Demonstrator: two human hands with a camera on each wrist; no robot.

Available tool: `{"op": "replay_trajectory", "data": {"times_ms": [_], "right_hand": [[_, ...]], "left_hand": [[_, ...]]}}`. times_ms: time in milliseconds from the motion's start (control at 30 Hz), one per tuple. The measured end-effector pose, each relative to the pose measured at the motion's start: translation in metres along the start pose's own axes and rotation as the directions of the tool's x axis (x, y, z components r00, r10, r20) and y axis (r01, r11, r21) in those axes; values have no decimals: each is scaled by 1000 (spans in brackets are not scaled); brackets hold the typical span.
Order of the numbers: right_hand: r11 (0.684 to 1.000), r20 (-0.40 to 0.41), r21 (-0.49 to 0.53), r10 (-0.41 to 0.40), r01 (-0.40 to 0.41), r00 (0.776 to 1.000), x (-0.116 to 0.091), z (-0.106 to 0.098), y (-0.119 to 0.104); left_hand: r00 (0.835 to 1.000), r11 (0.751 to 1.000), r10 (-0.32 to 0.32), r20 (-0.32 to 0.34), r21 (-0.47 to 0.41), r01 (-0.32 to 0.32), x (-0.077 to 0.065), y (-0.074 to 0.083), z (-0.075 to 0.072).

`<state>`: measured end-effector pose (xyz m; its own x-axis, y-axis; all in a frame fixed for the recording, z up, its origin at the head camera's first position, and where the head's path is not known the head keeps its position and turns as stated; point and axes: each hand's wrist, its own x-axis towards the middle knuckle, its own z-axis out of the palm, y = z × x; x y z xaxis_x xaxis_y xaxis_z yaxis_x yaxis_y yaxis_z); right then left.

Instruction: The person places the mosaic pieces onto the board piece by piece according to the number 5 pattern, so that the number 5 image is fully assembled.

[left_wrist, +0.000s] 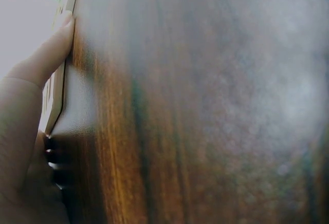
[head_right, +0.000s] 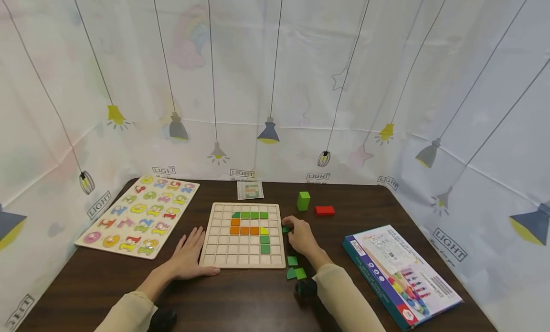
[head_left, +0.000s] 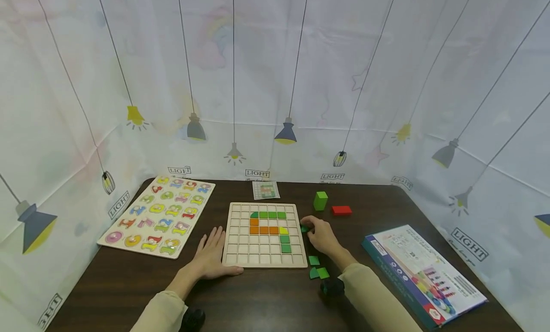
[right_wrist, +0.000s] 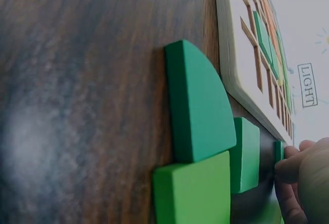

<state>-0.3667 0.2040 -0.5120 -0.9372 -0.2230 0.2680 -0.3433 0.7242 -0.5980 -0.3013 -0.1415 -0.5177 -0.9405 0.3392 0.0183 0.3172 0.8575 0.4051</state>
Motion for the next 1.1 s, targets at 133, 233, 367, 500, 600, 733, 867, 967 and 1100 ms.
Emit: {"op": "replay_trajectory", "data": {"times_ms": [133, 233, 367, 500, 600, 733, 867, 967, 1100], "right_hand": [[999, -24, -34, -12, 11, 1000, -2, -1, 0], [998, -50, -57, -19, 16, 999, -4, -3, 0], [996, -67, -89, -5, -1, 998, -4, -4, 1], [993, -53, -109, 41, -46, 998, -6, -5, 2], [994, -46, -95, 44, -48, 998, -6, -4, 1], [999, -34, -53, -6, 4, 999, -7, -2, 0], [999, -14, -24, -40, 40, 999, -10, -3, -1], [998, -7, -10, -55, 55, 998, -12, -4, 0], [998, 10, 7, -68, 68, 998, -13, -6, 2]], "left_hand": [[1000, 1000, 6, 0, 1, -6, 0, -1, 0], [1000, 1000, 7, 0, 7, -7, 1, -1, 1], [1000, 1000, 6, -2, 12, -6, 1, -2, 1], [1000, 1000, 1, 0, 21, -1, 0, -1, 1], [1000, 1000, 1, 1, 4, -1, -1, 0, 0], [1000, 1000, -1, 6, -17, 1, -1, 2, -1], [1000, 1000, 0, 11, -15, 0, -2, 2, -1], [1000, 1000, 5, 10, -17, -5, -1, 1, 0], [1000, 1000, 2, 7, -4, -2, 0, 0, 1]]}}
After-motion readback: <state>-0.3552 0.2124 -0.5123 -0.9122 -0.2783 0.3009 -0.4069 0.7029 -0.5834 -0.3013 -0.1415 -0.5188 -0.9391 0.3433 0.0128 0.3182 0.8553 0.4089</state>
